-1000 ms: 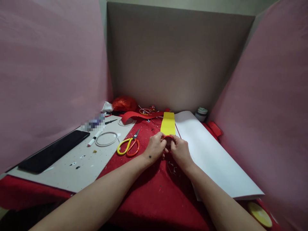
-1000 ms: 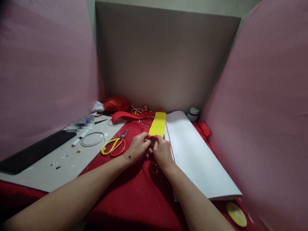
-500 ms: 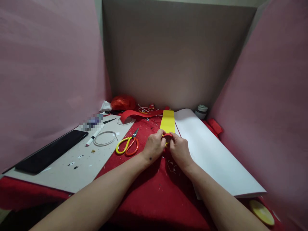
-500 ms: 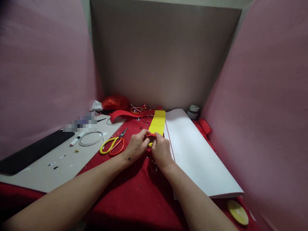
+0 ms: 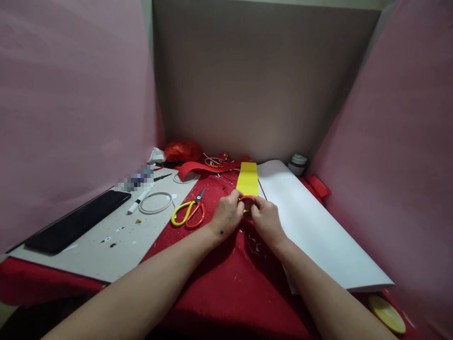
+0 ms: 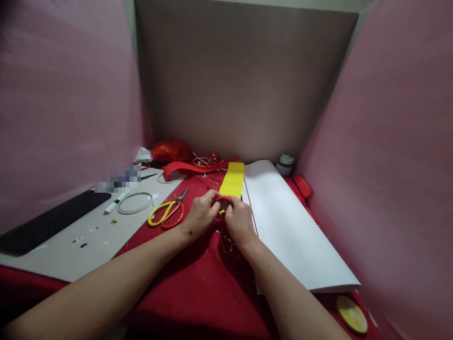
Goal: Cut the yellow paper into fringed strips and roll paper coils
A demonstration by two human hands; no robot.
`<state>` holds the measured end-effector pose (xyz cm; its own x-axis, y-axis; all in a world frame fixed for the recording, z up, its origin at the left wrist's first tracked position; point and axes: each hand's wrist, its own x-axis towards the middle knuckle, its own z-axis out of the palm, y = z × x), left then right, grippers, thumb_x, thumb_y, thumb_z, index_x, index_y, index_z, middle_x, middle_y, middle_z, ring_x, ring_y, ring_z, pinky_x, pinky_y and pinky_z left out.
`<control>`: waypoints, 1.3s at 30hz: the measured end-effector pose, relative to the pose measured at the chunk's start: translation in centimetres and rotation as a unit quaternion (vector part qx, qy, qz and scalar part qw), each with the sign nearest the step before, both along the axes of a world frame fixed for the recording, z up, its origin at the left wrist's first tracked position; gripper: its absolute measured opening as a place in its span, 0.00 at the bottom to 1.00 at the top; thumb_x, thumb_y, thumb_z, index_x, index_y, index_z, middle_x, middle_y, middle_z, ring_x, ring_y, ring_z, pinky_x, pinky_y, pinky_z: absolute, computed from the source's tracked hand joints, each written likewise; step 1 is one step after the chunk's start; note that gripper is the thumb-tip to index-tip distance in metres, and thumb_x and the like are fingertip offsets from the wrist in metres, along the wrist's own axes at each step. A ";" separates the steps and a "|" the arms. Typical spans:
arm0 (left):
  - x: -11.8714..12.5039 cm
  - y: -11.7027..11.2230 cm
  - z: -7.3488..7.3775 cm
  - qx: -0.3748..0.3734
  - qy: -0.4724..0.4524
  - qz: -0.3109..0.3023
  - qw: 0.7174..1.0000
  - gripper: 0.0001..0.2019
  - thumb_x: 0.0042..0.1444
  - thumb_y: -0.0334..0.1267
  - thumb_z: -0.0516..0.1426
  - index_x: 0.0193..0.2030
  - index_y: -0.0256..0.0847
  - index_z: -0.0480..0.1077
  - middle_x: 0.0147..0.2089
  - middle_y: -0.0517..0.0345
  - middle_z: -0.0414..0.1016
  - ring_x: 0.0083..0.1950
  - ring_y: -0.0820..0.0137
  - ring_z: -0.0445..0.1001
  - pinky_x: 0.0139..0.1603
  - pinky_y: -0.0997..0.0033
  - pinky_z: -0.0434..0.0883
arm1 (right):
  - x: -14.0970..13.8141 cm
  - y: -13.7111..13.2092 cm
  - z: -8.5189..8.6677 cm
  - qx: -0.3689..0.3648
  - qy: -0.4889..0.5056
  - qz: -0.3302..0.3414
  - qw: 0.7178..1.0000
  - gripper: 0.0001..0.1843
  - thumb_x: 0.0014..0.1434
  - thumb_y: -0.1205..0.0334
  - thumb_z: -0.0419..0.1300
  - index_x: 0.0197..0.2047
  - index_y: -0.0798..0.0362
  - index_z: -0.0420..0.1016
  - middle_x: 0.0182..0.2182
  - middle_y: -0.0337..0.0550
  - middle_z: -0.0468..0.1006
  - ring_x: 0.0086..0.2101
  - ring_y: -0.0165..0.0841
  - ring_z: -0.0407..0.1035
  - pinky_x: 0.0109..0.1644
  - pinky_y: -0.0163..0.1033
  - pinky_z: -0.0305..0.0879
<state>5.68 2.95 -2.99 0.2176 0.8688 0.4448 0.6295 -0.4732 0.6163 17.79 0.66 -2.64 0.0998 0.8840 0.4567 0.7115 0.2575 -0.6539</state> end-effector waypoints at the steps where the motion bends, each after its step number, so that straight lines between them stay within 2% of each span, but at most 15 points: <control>1: 0.0 0.0 0.0 0.002 0.005 -0.001 1.000 0.09 0.55 0.29 0.50 0.41 0.38 0.68 0.30 0.54 0.76 0.31 0.68 0.74 0.33 0.73 0.66 | 0.0 0.0 0.0 0.000 -0.011 -0.008 1.000 0.19 0.52 0.74 0.49 0.39 0.57 0.79 0.32 0.48 0.81 0.32 0.36 0.75 0.37 0.36 0.66; 4: 0.0 0.0 -0.1 0.008 0.012 -0.007 1.000 0.10 0.55 0.29 0.50 0.42 0.38 0.68 0.31 0.54 0.76 0.32 0.68 0.74 0.35 0.72 0.66 | 0.0 0.1 -0.2 0.012 -0.014 -0.019 1.000 0.19 0.52 0.73 0.50 0.42 0.59 0.78 0.35 0.51 0.81 0.34 0.38 0.75 0.40 0.38 0.67; 8: 0.0 0.1 -0.2 0.000 0.018 0.000 1.000 0.09 0.56 0.30 0.49 0.41 0.38 0.68 0.31 0.55 0.76 0.30 0.70 0.74 0.33 0.74 0.66 | 0.1 0.1 -0.3 0.002 0.020 0.013 1.000 0.18 0.54 0.71 0.49 0.40 0.55 0.78 0.33 0.46 0.81 0.32 0.36 0.75 0.37 0.36 0.67; 13: 0.0 0.2 -0.2 0.007 0.048 0.007 0.999 0.10 0.56 0.31 0.50 0.44 0.37 0.67 0.31 0.52 0.76 0.33 0.66 0.75 0.35 0.71 0.67 | 0.2 0.2 -0.5 0.026 -0.025 -0.020 0.999 0.17 0.53 0.72 0.50 0.39 0.56 0.79 0.31 0.49 0.81 0.31 0.38 0.74 0.37 0.38 0.66; 17: 0.0 0.1 -0.1 0.004 0.066 0.015 0.998 0.10 0.56 0.30 0.48 0.41 0.37 0.68 0.33 0.50 0.77 0.34 0.66 0.75 0.36 0.71 0.67 | 0.2 0.4 -0.7 0.012 0.030 0.018 0.999 0.18 0.54 0.71 0.48 0.37 0.55 0.79 0.31 0.46 0.81 0.31 0.36 0.74 0.35 0.37 0.67; 23: 0.0 -0.1 0.2 0.004 0.093 0.024 0.995 0.10 0.56 0.31 0.49 0.43 0.36 0.68 0.34 0.48 0.77 0.36 0.62 0.76 0.38 0.67 0.67 | 0.0 0.0 -0.5 0.027 -0.018 -0.014 0.999 0.18 0.53 0.70 0.49 0.41 0.58 0.78 0.31 0.50 0.81 0.29 0.37 0.73 0.36 0.38 0.66; 27: -0.1 -0.1 0.2 -0.001 0.093 0.024 0.995 0.08 0.56 0.31 0.49 0.40 0.38 0.68 0.33 0.49 0.76 0.35 0.64 0.75 0.37 0.69 0.67 | -0.1 -0.1 -0.4 0.005 0.021 0.006 1.000 0.17 0.53 0.69 0.50 0.38 0.57 0.79 0.31 0.48 0.81 0.31 0.37 0.74 0.36 0.37 0.66; 32: -0.1 0.0 0.0 0.002 0.086 0.007 0.996 0.11 0.55 0.30 0.50 0.43 0.36 0.67 0.33 0.48 0.76 0.36 0.61 0.75 0.36 0.68 0.66 | -0.2 -0.1 -0.4 0.028 -0.014 -0.014 0.999 0.18 0.53 0.68 0.51 0.42 0.59 0.78 0.34 0.52 0.81 0.33 0.38 0.74 0.40 0.39 0.67; 39: -0.2 0.5 -0.1 -0.009 0.056 -0.004 0.998 0.09 0.54 0.29 0.49 0.38 0.36 0.70 0.32 0.48 0.77 0.35 0.63 0.75 0.35 0.69 0.65 | 0.2 0.3 -0.5 -0.013 0.058 0.022 0.998 0.17 0.51 0.69 0.50 0.39 0.58 0.79 0.34 0.50 0.81 0.34 0.39 0.74 0.40 0.41 0.67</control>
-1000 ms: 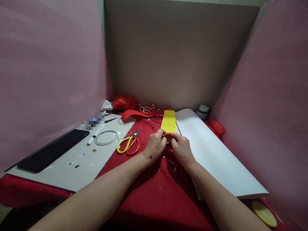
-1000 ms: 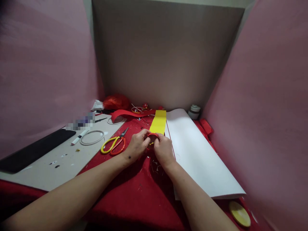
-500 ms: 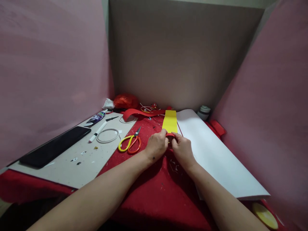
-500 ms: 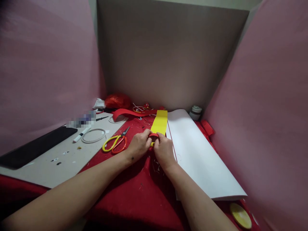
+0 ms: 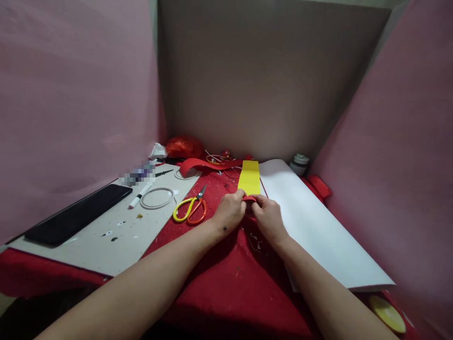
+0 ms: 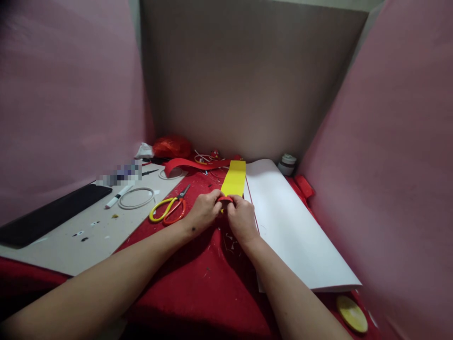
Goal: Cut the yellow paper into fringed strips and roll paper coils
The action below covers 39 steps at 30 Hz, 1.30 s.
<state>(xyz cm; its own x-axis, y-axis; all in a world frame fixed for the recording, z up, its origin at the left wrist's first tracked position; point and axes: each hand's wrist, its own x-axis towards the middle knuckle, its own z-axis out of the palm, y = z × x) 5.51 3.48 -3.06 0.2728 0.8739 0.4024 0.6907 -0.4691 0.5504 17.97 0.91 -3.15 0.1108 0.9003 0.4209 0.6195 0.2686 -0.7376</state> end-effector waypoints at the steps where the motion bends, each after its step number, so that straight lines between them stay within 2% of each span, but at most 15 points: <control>1: 0.0 0.1 0.0 -0.001 -0.006 -0.001 1.000 0.10 0.54 0.29 0.49 0.38 0.37 0.70 0.33 0.49 0.77 0.35 0.63 0.75 0.35 0.69 0.66 | 0.0 0.0 0.0 -0.001 0.005 0.003 1.000 0.17 0.51 0.69 0.50 0.38 0.58 0.79 0.33 0.50 0.81 0.33 0.39 0.74 0.40 0.41 0.68; 5: -0.1 0.3 0.1 -0.004 -0.032 -0.010 0.999 0.10 0.53 0.29 0.50 0.38 0.37 0.71 0.34 0.51 0.77 0.36 0.65 0.74 0.37 0.70 0.66 | 0.1 0.3 -0.2 -0.006 0.035 0.013 0.999 0.16 0.51 0.69 0.51 0.36 0.56 0.79 0.32 0.49 0.81 0.33 0.39 0.74 0.39 0.42 0.68; 11: -0.2 0.3 0.4 -0.002 -0.068 -0.024 0.997 0.10 0.52 0.27 0.50 0.38 0.38 0.70 0.33 0.55 0.76 0.35 0.69 0.74 0.37 0.73 0.67 | 0.4 0.7 -1.0 -0.034 0.179 0.071 0.981 0.14 0.50 0.68 0.53 0.35 0.54 0.79 0.32 0.46 0.81 0.33 0.38 0.75 0.39 0.42 0.70; 15: -0.3 0.1 0.3 0.007 -0.074 -0.033 0.997 0.09 0.52 0.27 0.51 0.39 0.39 0.68 0.33 0.56 0.76 0.34 0.69 0.73 0.37 0.72 0.67 | 0.4 0.8 -0.9 -0.029 0.207 0.076 0.975 0.13 0.48 0.67 0.54 0.35 0.55 0.78 0.32 0.45 0.80 0.33 0.38 0.74 0.40 0.44 0.70; 21: -0.2 -0.3 -0.1 0.088 -0.121 -0.059 0.987 0.15 0.50 0.25 0.52 0.46 0.38 0.64 0.37 0.54 0.75 0.36 0.70 0.73 0.37 0.72 0.69 | 0.3 1.0 -0.7 0.021 0.303 0.090 0.949 0.17 0.47 0.67 0.57 0.42 0.55 0.74 0.33 0.43 0.79 0.31 0.34 0.73 0.40 0.43 0.70; 24: -0.3 -0.4 -0.1 0.135 -0.117 -0.060 0.982 0.20 0.49 0.23 0.51 0.50 0.39 0.60 0.39 0.56 0.74 0.35 0.72 0.73 0.37 0.73 0.70 | 0.1 0.9 -0.4 0.054 0.335 0.112 0.934 0.16 0.47 0.67 0.59 0.42 0.54 0.74 0.34 0.41 0.79 0.32 0.33 0.72 0.40 0.42 0.69; 31: -0.8 -0.4 0.2 0.203 -0.088 -0.056 0.974 0.20 0.51 0.23 0.51 0.51 0.40 0.59 0.39 0.56 0.75 0.36 0.71 0.75 0.38 0.73 0.72 | 0.2 0.6 0.3 0.058 0.349 0.155 0.922 0.07 0.48 0.66 0.62 0.34 0.53 0.75 0.29 0.38 0.78 0.29 0.30 0.71 0.37 0.39 0.68; 39: -1.1 -0.4 0.5 0.281 -0.090 -0.059 0.954 0.21 0.51 0.23 0.51 0.53 0.40 0.59 0.40 0.55 0.76 0.38 0.71 0.75 0.38 0.74 0.72 | 0.1 0.1 0.7 0.079 0.329 0.179 0.924 0.07 0.50 0.68 0.61 0.35 0.52 0.76 0.32 0.39 0.79 0.34 0.32 0.72 0.42 0.39 0.68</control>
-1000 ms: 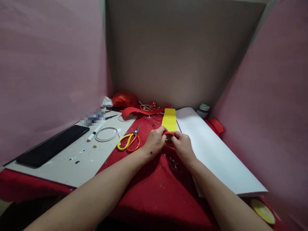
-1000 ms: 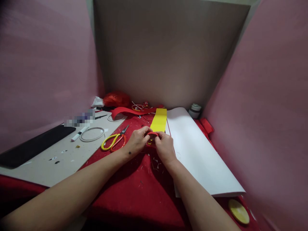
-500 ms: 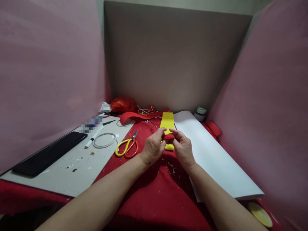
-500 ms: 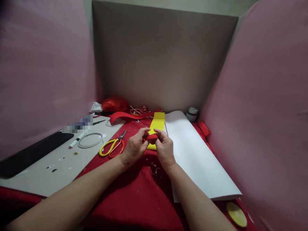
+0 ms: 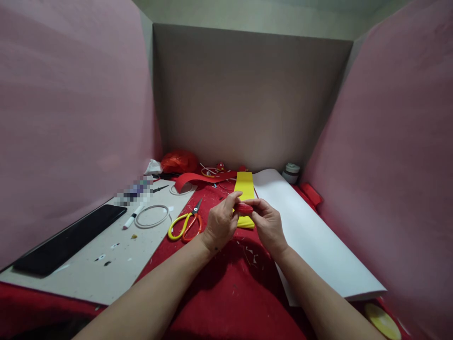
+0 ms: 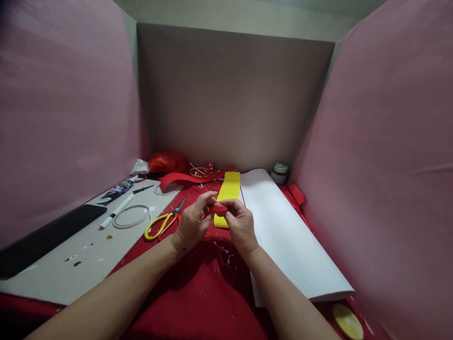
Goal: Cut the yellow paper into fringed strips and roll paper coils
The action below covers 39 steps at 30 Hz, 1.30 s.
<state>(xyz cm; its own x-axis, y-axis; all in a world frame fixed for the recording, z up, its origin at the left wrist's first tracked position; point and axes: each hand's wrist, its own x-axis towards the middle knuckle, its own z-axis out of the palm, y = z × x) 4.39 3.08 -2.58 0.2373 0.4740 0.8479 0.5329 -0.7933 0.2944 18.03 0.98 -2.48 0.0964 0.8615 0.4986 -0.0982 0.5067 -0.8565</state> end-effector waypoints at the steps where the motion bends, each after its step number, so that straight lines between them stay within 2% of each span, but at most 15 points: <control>1: 0.0 0.0 0.1 0.003 -0.002 0.000 1.000 0.22 0.51 0.23 0.51 0.53 0.40 0.59 0.40 0.55 0.76 0.39 0.71 0.75 0.39 0.74 0.72 | -0.1 -0.1 0.0 0.007 -0.001 -0.008 1.000 0.07 0.50 0.68 0.61 0.35 0.51 0.75 0.32 0.39 0.79 0.34 0.32 0.72 0.42 0.39 0.68; 6: -0.2 -0.4 0.6 0.034 0.012 0.005 0.999 0.18 0.56 0.27 0.52 0.54 0.40 0.59 0.44 0.53 0.77 0.43 0.71 0.76 0.42 0.74 0.72 | -0.4 -0.6 0.1 0.042 -0.025 -0.057 0.997 0.07 0.52 0.67 0.61 0.36 0.51 0.75 0.33 0.39 0.78 0.36 0.32 0.72 0.44 0.39 0.68; 11: -0.6 -0.6 1.1 0.056 0.048 0.032 0.997 0.13 0.61 0.34 0.50 0.53 0.40 0.62 0.43 0.52 0.78 0.41 0.70 0.77 0.43 0.73 0.72 | -0.5 -0.7 -0.1 0.016 -0.031 -0.064 0.997 0.11 0.53 0.64 0.61 0.42 0.51 0.75 0.39 0.42 0.79 0.40 0.35 0.73 0.48 0.42 0.68; 17: -0.7 -0.5 1.1 0.056 0.031 0.009 0.998 0.15 0.60 0.32 0.51 0.54 0.40 0.62 0.43 0.53 0.78 0.41 0.71 0.77 0.42 0.75 0.71 | -0.2 -0.6 -0.7 0.053 -0.092 -0.075 0.992 0.09 0.57 0.64 0.58 0.42 0.51 0.74 0.37 0.42 0.78 0.38 0.34 0.73 0.46 0.42 0.69; 22: -0.7 -0.6 1.1 -0.014 0.007 -0.024 1.000 0.15 0.59 0.30 0.52 0.53 0.41 0.62 0.42 0.55 0.78 0.41 0.72 0.76 0.42 0.75 0.71 | -0.1 -0.6 -0.8 0.043 -0.108 -0.072 0.991 0.09 0.58 0.66 0.55 0.42 0.51 0.73 0.36 0.42 0.78 0.34 0.33 0.73 0.42 0.41 0.71; 26: -0.6 -0.2 1.1 -0.119 -0.014 -0.053 0.991 0.19 0.55 0.27 0.53 0.53 0.41 0.62 0.38 0.58 0.77 0.37 0.73 0.75 0.38 0.75 0.70 | -0.2 -0.5 -0.5 -0.024 -0.056 -0.026 0.998 0.08 0.56 0.61 0.58 0.39 0.53 0.74 0.32 0.42 0.78 0.30 0.33 0.74 0.37 0.42 0.73; 29: -0.4 0.4 1.0 -0.210 -0.055 -0.090 0.972 0.20 0.52 0.28 0.53 0.53 0.41 0.61 0.36 0.59 0.76 0.34 0.73 0.74 0.36 0.75 0.69 | -0.2 -0.5 0.1 -0.101 0.010 0.031 0.994 0.10 0.52 0.58 0.62 0.35 0.55 0.74 0.28 0.41 0.78 0.26 0.33 0.74 0.34 0.42 0.74; 33: -0.2 1.1 1.1 -0.323 -0.152 -0.148 0.922 0.18 0.50 0.33 0.56 0.49 0.37 0.63 0.32 0.59 0.72 0.34 0.73 0.73 0.35 0.73 0.69 | 0.0 -0.3 0.6 -0.181 0.055 0.103 0.977 0.14 0.49 0.56 0.65 0.36 0.58 0.76 0.27 0.45 0.79 0.24 0.33 0.74 0.31 0.40 0.73; 35: -0.1 1.1 1.3 -0.361 -0.176 -0.149 0.904 0.17 0.48 0.34 0.58 0.46 0.36 0.63 0.30 0.61 0.71 0.31 0.73 0.72 0.33 0.74 0.69 | 0.1 -0.1 0.6 -0.196 0.073 0.126 0.970 0.16 0.48 0.56 0.66 0.36 0.59 0.77 0.28 0.47 0.80 0.24 0.33 0.74 0.31 0.39 0.73; 39: -0.1 0.9 1.7 -0.392 -0.176 -0.137 0.892 0.10 0.47 0.35 0.59 0.37 0.37 0.65 0.26 0.63 0.69 0.25 0.77 0.67 0.26 0.77 0.65 | 0.2 0.0 0.3 -0.209 0.092 0.132 0.965 0.15 0.46 0.57 0.67 0.33 0.60 0.77 0.26 0.47 0.79 0.23 0.32 0.73 0.30 0.38 0.72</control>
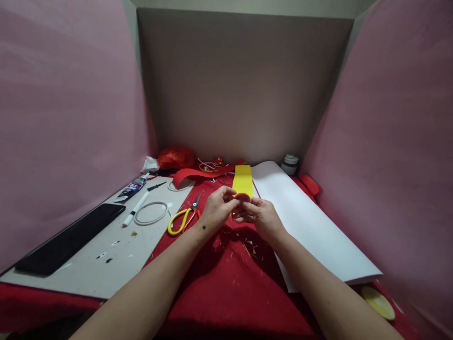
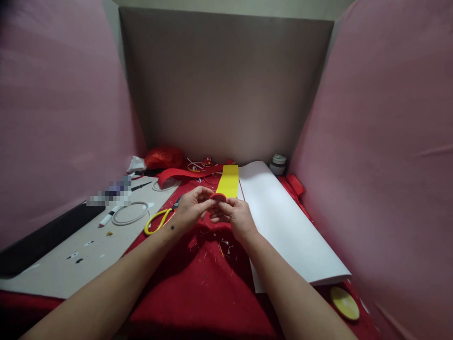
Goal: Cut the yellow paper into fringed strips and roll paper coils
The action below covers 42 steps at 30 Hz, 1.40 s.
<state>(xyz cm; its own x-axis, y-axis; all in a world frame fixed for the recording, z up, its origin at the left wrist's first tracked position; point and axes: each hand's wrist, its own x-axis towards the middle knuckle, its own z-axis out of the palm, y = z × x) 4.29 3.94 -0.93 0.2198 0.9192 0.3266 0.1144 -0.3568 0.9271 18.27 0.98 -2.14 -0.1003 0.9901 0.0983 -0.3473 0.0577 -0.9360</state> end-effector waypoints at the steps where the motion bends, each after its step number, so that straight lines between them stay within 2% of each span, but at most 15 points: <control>1: 0.0 0.0 0.0 -0.002 0.001 -0.001 1.000 0.09 0.47 0.36 0.58 0.35 0.37 0.65 0.25 0.63 0.69 0.24 0.77 0.66 0.25 0.77 0.64 | 0.0 0.0 0.0 -0.002 -0.001 0.000 1.000 0.14 0.45 0.57 0.67 0.32 0.60 0.77 0.26 0.47 0.79 0.23 0.31 0.73 0.30 0.38 0.72; 4: 0.0 0.0 -0.2 0.011 0.006 -0.007 1.000 0.06 0.47 0.35 0.58 0.32 0.37 0.66 0.26 0.62 0.70 0.25 0.77 0.67 0.27 0.77 0.64 | -0.1 0.0 -0.1 -0.006 -0.007 0.000 1.000 0.13 0.44 0.59 0.68 0.30 0.60 0.77 0.25 0.46 0.78 0.23 0.31 0.73 0.30 0.38 0.72; 10: 0.0 0.5 -0.9 0.033 0.041 -0.003 0.999 0.05 0.47 0.33 0.56 0.32 0.36 0.67 0.28 0.60 0.72 0.29 0.74 0.70 0.31 0.74 0.67 | -0.3 0.0 -0.1 -0.008 -0.009 -0.006 1.000 0.12 0.42 0.61 0.68 0.29 0.60 0.76 0.24 0.45 0.77 0.24 0.32 0.73 0.31 0.38 0.71; 14: -0.2 0.7 -1.0 0.041 0.059 0.006 0.997 0.06 0.45 0.30 0.53 0.32 0.37 0.68 0.28 0.60 0.72 0.29 0.74 0.70 0.31 0.75 0.67 | -0.3 -0.2 0.0 0.007 -0.030 -0.043 0.999 0.15 0.44 0.57 0.68 0.33 0.57 0.74 0.27 0.42 0.77 0.26 0.32 0.73 0.32 0.39 0.71; 17: -0.1 0.7 -0.9 0.038 0.064 0.006 0.997 0.05 0.45 0.31 0.55 0.32 0.37 0.69 0.27 0.61 0.72 0.28 0.74 0.70 0.31 0.75 0.67 | -0.1 -0.3 0.1 0.028 -0.078 -0.076 0.994 0.15 0.45 0.55 0.67 0.32 0.56 0.74 0.26 0.39 0.76 0.24 0.29 0.69 0.31 0.37 0.69; 20: 0.1 0.3 -0.5 -0.001 0.037 -0.013 0.999 0.07 0.46 0.35 0.58 0.33 0.37 0.68 0.27 0.61 0.72 0.27 0.74 0.71 0.28 0.76 0.67 | 0.0 -0.1 0.0 0.048 -0.092 -0.107 0.989 0.14 0.46 0.54 0.66 0.29 0.57 0.76 0.22 0.37 0.74 0.21 0.25 0.64 0.26 0.33 0.64; 23: 0.3 0.0 -0.1 -0.058 0.000 -0.023 0.998 0.09 0.44 0.36 0.60 0.33 0.35 0.68 0.26 0.60 0.71 0.23 0.77 0.68 0.23 0.78 0.64 | -0.1 0.0 -0.1 0.038 -0.071 -0.121 0.989 0.14 0.46 0.54 0.66 0.29 0.58 0.76 0.22 0.38 0.74 0.21 0.26 0.64 0.26 0.34 0.63; 28: 0.5 -0.2 -0.3 -0.029 0.006 0.000 1.000 0.07 0.45 0.34 0.59 0.32 0.34 0.69 0.26 0.60 0.71 0.24 0.77 0.68 0.24 0.78 0.64 | -0.2 -0.1 -0.1 0.025 -0.051 -0.114 0.992 0.15 0.44 0.55 0.68 0.31 0.57 0.75 0.23 0.38 0.74 0.22 0.26 0.65 0.27 0.34 0.64; 31: 0.5 -0.3 -0.3 -0.031 0.016 0.005 0.999 0.06 0.45 0.35 0.59 0.31 0.35 0.68 0.24 0.62 0.70 0.21 0.78 0.66 0.21 0.79 0.62 | -0.2 -0.1 -0.1 0.034 -0.050 -0.100 0.993 0.15 0.44 0.57 0.67 0.33 0.57 0.74 0.24 0.37 0.74 0.21 0.26 0.65 0.26 0.34 0.63; 35: 0.5 -0.6 0.3 -0.070 -0.001 -0.018 0.997 0.07 0.46 0.35 0.59 0.31 0.35 0.67 0.21 0.64 0.68 0.18 0.79 0.64 0.18 0.79 0.61 | -0.1 0.1 -0.3 0.023 -0.019 -0.087 0.996 0.17 0.44 0.61 0.66 0.39 0.54 0.71 0.24 0.35 0.75 0.19 0.25 0.65 0.23 0.33 0.62; 39: 0.2 -0.7 0.7 -0.123 -0.051 -0.057 0.989 0.13 0.47 0.36 0.59 0.41 0.37 0.66 0.19 0.67 0.66 0.15 0.78 0.61 0.14 0.79 0.59 | 0.0 0.1 -0.3 -0.032 0.029 -0.044 0.998 0.26 0.45 0.63 0.66 0.49 0.52 0.69 0.25 0.36 0.76 0.20 0.28 0.67 0.24 0.35 0.64; 42: -0.1 -0.6 0.8 -0.169 -0.083 -0.080 0.979 0.14 0.46 0.35 0.59 0.42 0.37 0.67 0.21 0.66 0.67 0.14 0.79 0.60 0.14 0.79 0.59 | 0.0 0.0 -0.1 -0.037 0.055 -0.005 0.998 0.20 0.47 0.62 0.65 0.45 0.55 0.73 0.27 0.41 0.77 0.21 0.28 0.68 0.24 0.35 0.65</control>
<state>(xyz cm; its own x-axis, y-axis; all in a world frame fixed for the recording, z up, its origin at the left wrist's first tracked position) 4.24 3.32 -0.12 0.3392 0.9392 0.0541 -0.0800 -0.0285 0.9964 18.31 0.99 -2.21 -0.0821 0.9960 0.0354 -0.4472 -0.0051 -0.8944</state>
